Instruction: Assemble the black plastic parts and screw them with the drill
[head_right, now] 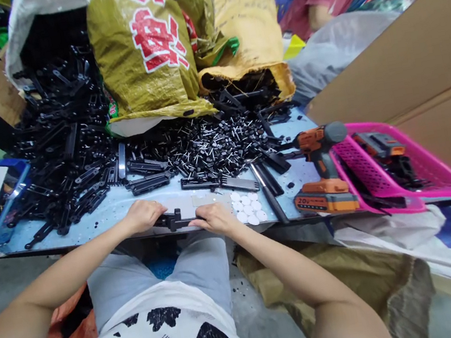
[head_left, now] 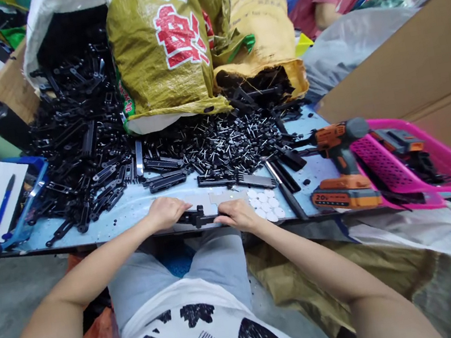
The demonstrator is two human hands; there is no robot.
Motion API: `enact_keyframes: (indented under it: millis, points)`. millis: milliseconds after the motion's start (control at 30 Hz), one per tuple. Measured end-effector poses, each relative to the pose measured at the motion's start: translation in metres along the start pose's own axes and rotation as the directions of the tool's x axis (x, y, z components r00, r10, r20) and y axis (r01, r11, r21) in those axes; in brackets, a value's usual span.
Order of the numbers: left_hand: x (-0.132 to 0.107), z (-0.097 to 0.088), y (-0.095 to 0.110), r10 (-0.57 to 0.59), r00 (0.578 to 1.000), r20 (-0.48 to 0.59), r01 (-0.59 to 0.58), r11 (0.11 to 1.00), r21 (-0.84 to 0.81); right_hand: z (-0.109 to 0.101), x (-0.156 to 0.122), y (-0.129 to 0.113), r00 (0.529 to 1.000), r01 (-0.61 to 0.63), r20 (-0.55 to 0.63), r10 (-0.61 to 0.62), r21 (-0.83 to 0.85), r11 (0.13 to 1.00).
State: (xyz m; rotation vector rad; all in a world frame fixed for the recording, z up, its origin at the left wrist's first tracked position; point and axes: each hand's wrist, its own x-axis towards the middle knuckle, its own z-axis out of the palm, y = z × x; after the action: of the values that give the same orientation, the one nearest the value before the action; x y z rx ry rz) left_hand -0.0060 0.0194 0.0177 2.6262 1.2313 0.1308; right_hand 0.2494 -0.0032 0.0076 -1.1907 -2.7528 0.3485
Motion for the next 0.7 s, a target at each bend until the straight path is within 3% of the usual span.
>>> enact_keyframes:
  millis: [100, 167, 233, 300, 367, 467, 533, 567, 633, 667, 700]
  points:
    - [-0.003, -0.002, 0.001, -0.134, 0.990, -0.037, 0.137, 0.988, 0.067, -0.007, 0.006, -0.008, 0.999, -0.008, 0.043, 0.008, 0.020, 1.000]
    - [-0.007, -0.003, 0.001, -0.149, 0.988, -0.051, 0.154, 0.981, 0.121, -0.013, 0.008, -0.014, 0.999, -0.035, 0.030, 0.037, -0.039, 0.999]
    - [-0.016, -0.010, 0.002, -0.021, 0.997, -0.070, 0.027, 0.995, 0.092, -0.025, 0.005, -0.024, 0.999, 0.021, -0.027, -0.022, -0.034, 0.999]
    - [-0.034, -0.022, 0.010, 0.194, 0.966, -0.174, -0.199, 0.980, -0.014, -0.044, -0.003, -0.038, 0.977, 0.187, -0.118, -0.179, 0.061, 0.981]
    - [-0.057, -0.037, 0.027, 0.348, 0.868, -0.354, -0.418, 0.897, -0.142, -0.063, -0.012, -0.058, 0.908, 0.399, -0.223, -0.355, 0.204, 0.894]
    - [-0.085, -0.056, 0.063, 0.372, 0.759, -0.534, -0.598, 0.722, -0.348, -0.078, -0.018, -0.093, 0.772, 0.633, -0.401, -0.493, 0.422, 0.649]
    - [-0.093, -0.058, 0.084, 0.312, 0.714, -0.627, -0.652, 0.621, -0.434, -0.068, -0.014, -0.116, 0.688, 0.722, -0.586, -0.429, 0.492, 0.486]
    - [-0.094, -0.055, 0.092, 0.261, 0.685, -0.680, -0.667, 0.600, -0.442, -0.057, -0.010, -0.127, 0.659, 0.741, -0.670, -0.341, 0.500, 0.448]
    - [-0.091, -0.041, 0.100, 0.160, 0.612, -0.775, -0.674, 0.618, -0.404, -0.028, 0.002, -0.143, 0.625, 0.697, -0.779, -0.048, 0.529, 0.484]
    - [-0.089, -0.031, 0.101, 0.127, 0.597, -0.792, -0.646, 0.661, -0.381, -0.011, 0.009, -0.148, 0.614, 0.628, -0.781, 0.113, 0.571, 0.528]
    - [-0.086, -0.020, 0.099, 0.110, 0.616, -0.780, -0.597, 0.711, -0.371, 0.004, 0.016, -0.150, 0.603, 0.543, -0.756, 0.254, 0.623, 0.563]
